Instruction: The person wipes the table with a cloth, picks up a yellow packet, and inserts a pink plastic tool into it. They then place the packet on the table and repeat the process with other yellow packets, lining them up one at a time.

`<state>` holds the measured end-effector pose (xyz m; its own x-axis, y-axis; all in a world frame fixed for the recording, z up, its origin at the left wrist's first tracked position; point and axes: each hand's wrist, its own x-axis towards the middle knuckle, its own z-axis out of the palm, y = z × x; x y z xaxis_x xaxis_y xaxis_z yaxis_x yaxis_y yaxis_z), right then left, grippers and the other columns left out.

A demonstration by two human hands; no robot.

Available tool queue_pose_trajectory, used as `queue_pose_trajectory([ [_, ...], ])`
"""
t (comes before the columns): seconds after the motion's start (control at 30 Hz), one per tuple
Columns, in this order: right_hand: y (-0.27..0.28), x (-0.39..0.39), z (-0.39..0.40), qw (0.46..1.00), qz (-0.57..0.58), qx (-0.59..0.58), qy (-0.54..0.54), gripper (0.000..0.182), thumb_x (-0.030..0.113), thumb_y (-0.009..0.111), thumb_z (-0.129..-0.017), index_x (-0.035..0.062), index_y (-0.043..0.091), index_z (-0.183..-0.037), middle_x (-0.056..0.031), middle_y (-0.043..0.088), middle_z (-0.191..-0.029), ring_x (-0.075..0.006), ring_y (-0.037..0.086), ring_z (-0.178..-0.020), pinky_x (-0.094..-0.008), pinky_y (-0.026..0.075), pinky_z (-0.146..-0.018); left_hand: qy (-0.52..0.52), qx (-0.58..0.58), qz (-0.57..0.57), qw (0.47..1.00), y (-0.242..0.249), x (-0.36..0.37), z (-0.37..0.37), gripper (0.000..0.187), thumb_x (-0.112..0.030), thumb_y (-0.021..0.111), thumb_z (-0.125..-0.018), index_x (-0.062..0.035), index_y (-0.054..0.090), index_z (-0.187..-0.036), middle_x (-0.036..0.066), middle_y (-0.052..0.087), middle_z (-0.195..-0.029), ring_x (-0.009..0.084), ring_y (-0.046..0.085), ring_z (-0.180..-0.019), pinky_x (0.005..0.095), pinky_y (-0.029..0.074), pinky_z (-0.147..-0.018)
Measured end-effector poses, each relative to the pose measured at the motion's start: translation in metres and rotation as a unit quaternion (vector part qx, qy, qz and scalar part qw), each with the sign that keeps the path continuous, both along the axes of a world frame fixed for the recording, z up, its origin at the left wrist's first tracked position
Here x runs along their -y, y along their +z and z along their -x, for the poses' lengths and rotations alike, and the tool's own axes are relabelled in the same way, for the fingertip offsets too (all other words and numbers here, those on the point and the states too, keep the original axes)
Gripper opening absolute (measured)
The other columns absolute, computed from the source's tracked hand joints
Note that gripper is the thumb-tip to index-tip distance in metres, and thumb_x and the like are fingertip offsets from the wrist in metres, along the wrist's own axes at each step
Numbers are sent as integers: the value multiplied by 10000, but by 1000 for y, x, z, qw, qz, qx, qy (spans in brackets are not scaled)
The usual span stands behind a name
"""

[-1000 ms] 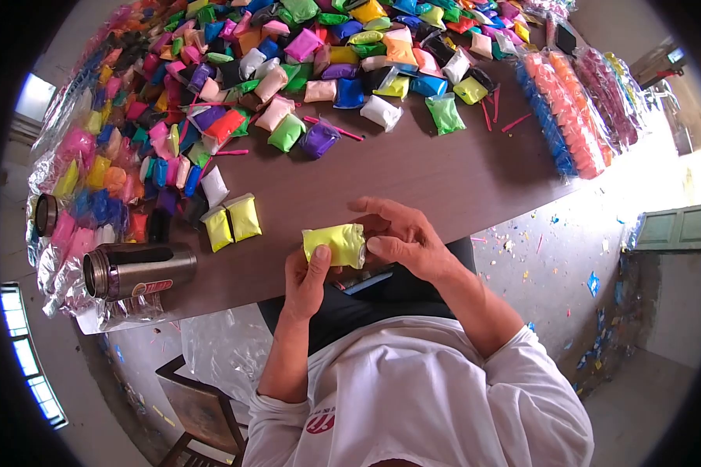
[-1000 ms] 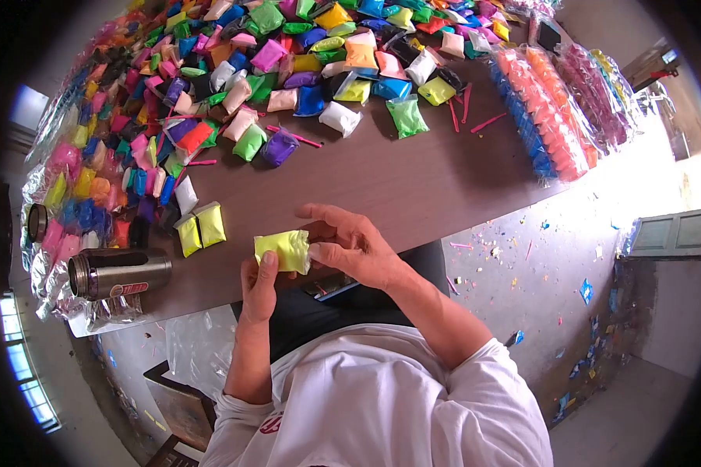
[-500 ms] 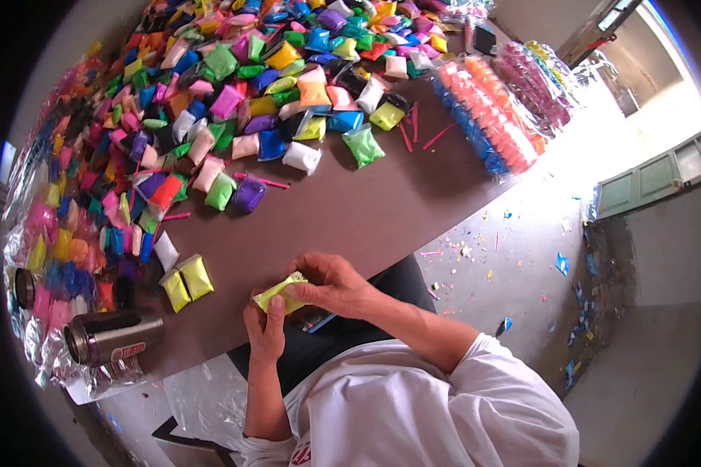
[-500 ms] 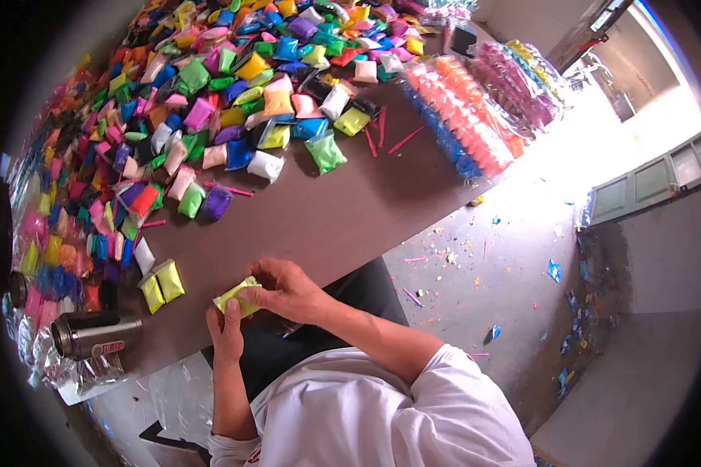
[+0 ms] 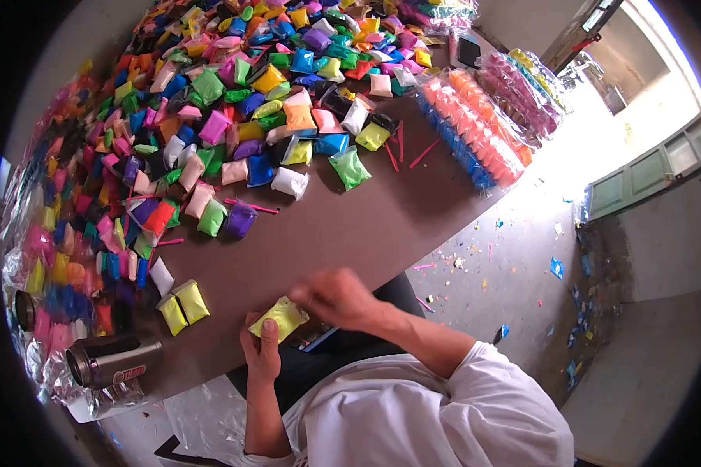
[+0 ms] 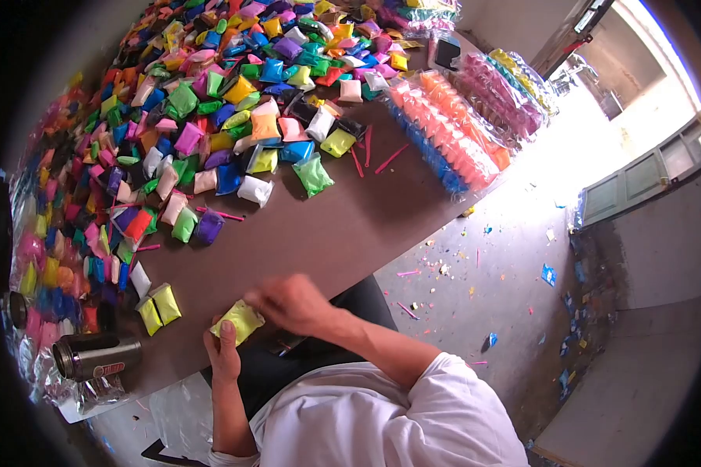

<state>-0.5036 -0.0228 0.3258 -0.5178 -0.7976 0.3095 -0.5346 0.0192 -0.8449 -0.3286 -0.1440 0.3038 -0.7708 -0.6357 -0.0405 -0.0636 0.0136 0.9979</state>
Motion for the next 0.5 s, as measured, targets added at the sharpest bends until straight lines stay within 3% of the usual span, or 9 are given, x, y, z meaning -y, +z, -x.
queue_pose_trajectory([
  [0.03,1,-5,14,996,2,-51,-71,157,79,652,-841,4,541,-759,-144,527,-692,-310,506,-599,-374,414,-537,-5,5,-11,1000,-2,1,-1,387,-400,530,-974,-13,545,-968,29,544,-889,95,488,-804,257,406,-709],
  [0.1,18,-13,61,960,6,-71,-270,74,-53,582,-752,15,577,-781,-126,532,-681,-219,502,-559,-344,417,-527,-15,15,-34,999,-5,4,-4,385,-399,534,-974,-14,544,-960,25,551,-874,91,484,-792,254,407,-705],
  [0.13,13,-19,100,939,59,-114,-320,61,-17,586,-764,39,561,-765,-140,535,-687,-314,563,-622,-398,437,-549,-1,10,-27,1000,-5,3,-3,386,-399,535,-974,-14,544,-959,23,551,-864,90,484,-789,254,407,-703],
  [0.17,12,-20,135,905,88,-186,-374,47,-3,600,-777,39,601,-798,-152,581,-727,-323,600,-670,-406,456,-579,13,4,-19,1000,-3,0,-2,386,-399,537,-973,-13,543,-957,22,552,-855,89,483,-785,253,408,-701],
  [0.2,14,-25,165,874,30,-248,-417,54,91,629,-808,39,630,-822,-151,621,-772,-332,626,-723,-432,480,-628,26,-2,-11,1000,-2,-2,0,387,-400,538,-973,-13,543,-956,20,552,-845,88,483,-782,253,408,-699],
  [0.27,3,-33,217,853,-123,-248,-443,199,234,659,-817,38,659,-854,-158,649,-819,-345,645,-786,-456,499,-689,14,2,-23,1000,0,0,0,393,-406,537,-972,-14,545,-956,19,552,-846,88,486,-788,253,409,-699],
  [0.37,8,-28,255,838,-322,-196,-395,325,359,642,-825,63,697,-947,-175,684,-921,-344,654,-915,-451,499,-806,13,5,-30,999,0,1,-1,400,-413,535,-971,-14,552,-961,17,556,-852,87,490,-795,251,410,-704],
  [0.5,14,-15,269,810,-413,-201,-365,253,245,624,-794,45,694,-932,-187,685,-1009,-343,644,-1021,-434,499,-883,30,0,-38,999,0,-2,0,399,-413,528,-973,-15,561,-967,17,561,-861,88,494,-800,250,409,-709],
])
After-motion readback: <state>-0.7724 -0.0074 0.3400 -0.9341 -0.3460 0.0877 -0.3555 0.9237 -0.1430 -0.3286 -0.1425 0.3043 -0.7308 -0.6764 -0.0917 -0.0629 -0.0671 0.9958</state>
